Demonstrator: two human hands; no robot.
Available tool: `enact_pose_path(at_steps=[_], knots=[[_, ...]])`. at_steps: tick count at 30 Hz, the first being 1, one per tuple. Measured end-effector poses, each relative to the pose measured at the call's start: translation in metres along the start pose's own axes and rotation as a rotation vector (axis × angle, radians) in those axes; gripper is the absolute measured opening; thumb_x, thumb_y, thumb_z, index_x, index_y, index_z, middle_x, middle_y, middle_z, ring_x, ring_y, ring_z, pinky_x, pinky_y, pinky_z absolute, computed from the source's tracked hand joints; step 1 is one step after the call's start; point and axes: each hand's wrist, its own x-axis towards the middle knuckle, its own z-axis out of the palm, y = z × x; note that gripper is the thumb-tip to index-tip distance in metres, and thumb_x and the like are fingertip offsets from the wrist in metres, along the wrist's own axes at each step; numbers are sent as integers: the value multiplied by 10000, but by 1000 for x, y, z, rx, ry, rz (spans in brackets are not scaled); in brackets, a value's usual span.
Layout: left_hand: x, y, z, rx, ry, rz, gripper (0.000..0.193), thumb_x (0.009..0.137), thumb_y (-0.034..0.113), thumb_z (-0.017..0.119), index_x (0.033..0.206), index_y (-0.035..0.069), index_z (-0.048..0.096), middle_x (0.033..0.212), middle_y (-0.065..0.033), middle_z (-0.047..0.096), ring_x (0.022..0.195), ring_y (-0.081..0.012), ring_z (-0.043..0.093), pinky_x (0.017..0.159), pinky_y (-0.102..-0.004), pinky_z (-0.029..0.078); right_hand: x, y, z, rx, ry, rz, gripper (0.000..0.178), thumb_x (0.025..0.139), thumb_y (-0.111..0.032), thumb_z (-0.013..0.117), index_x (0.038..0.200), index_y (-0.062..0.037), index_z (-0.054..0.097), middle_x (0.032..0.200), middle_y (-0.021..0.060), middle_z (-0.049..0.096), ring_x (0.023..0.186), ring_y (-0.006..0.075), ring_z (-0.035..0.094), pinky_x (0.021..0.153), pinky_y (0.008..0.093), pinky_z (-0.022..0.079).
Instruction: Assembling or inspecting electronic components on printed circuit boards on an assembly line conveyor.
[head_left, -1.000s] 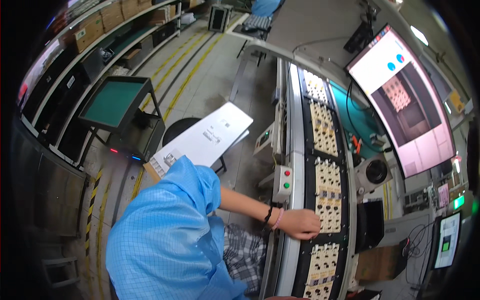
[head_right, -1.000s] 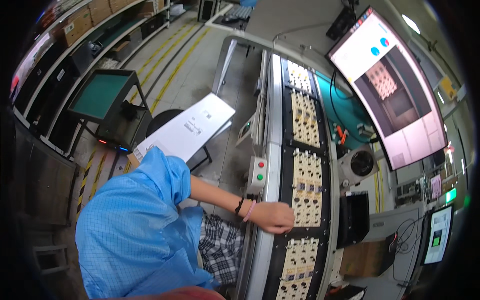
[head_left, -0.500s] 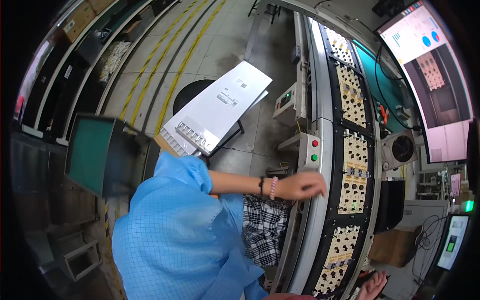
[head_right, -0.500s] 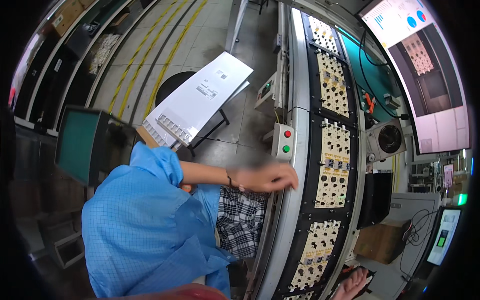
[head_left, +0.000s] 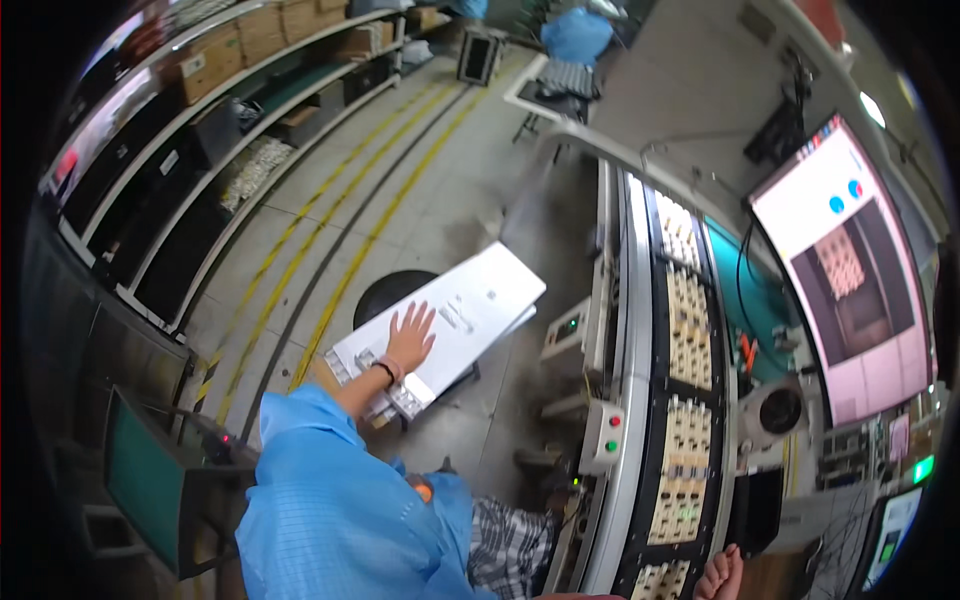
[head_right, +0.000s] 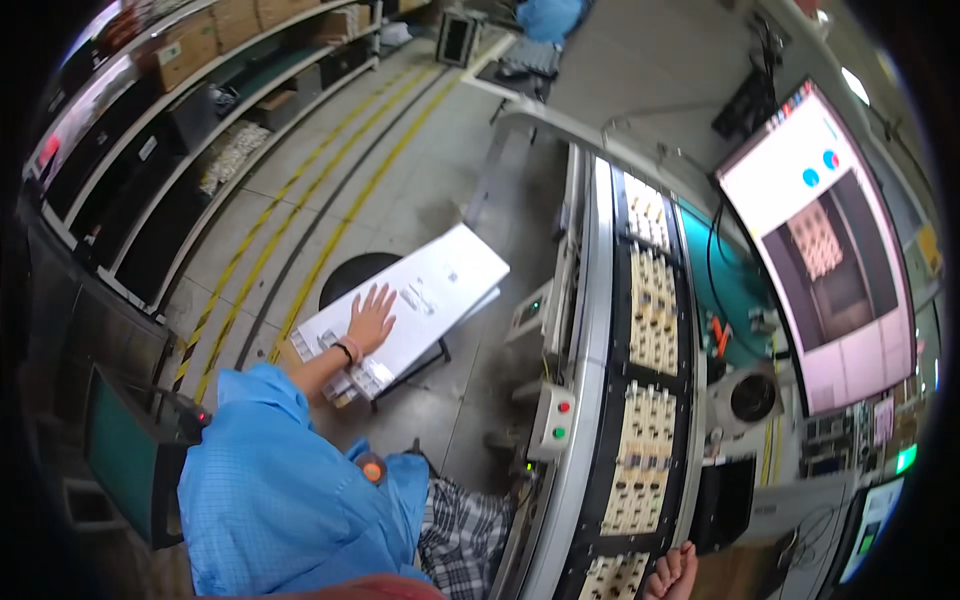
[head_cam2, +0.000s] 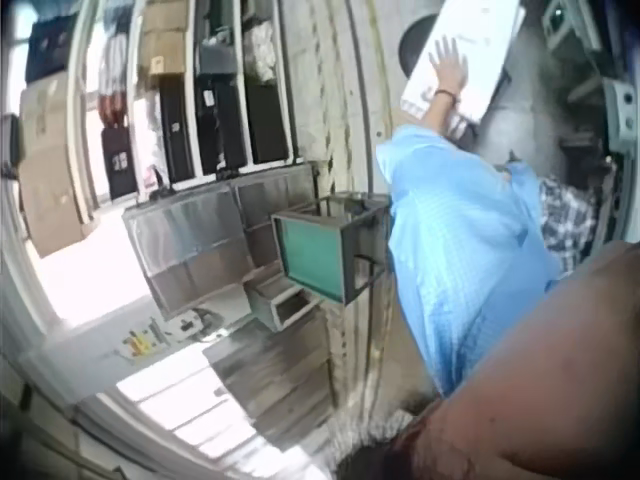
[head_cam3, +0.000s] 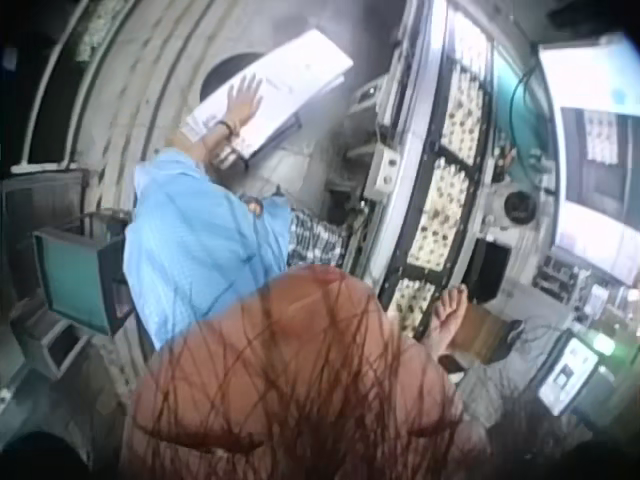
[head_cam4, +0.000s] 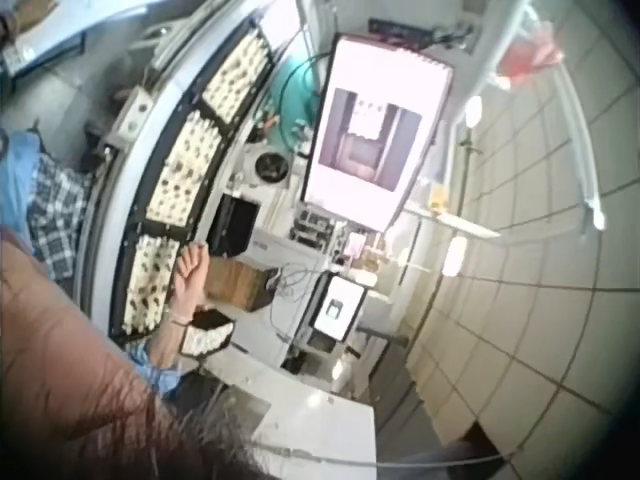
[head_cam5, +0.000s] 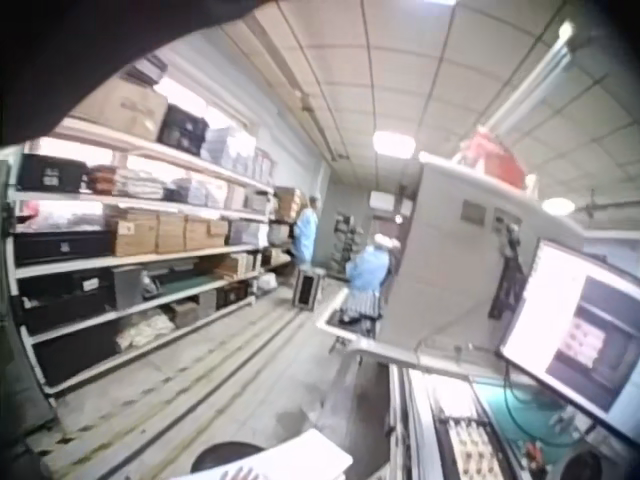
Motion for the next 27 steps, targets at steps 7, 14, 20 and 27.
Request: enact_pose_path(at_steps=[7, 14, 20, 27], knots=[[0, 5, 1, 46, 71, 29, 626, 949, 340, 488, 1509, 111, 328, 1572, -132, 294, 1451, -329, 249, 1109, -576, 219, 32, 9, 6, 112, -192, 95, 195, 1043, -236, 472, 1054, -55, 543, 680, -19, 371, 543, 82, 326, 418, 211, 255], [5, 7, 4, 39, 71, 2, 617, 938, 325, 500, 1498, 116, 349, 1565, -125, 311, 1444, -317, 265, 1076, -537, 262, 27, 14, -19, 1, -401, 34, 239, 1034, -207, 469, 1190, -31, 510, 771, -20, 376, 634, 68, 349, 511, 192, 294], [-1, 12, -2, 21, 46, 1, 612, 935, 311, 500, 1498, 125, 349, 1569, -120, 305, 1451, -308, 260, 1074, -533, 266, -5, 32, -65, -193, -381, 41, 519, 1015, -237, 525, 1475, -41, 385, 903, -29, 513, 731, 26, 453, 610, 145, 392], [14, 23, 11, 124, -73, -154, 707, 921, 321, 516, 1513, 22, 271, 1600, -178, 190, 1499, -301, 132, 1151, -602, 147, -21, 39, -84, -96, -211, -88, 374, 1004, -202, 546, 1335, -40, 485, 829, -47, 546, 510, 17, 389, 410, 156, 316]])
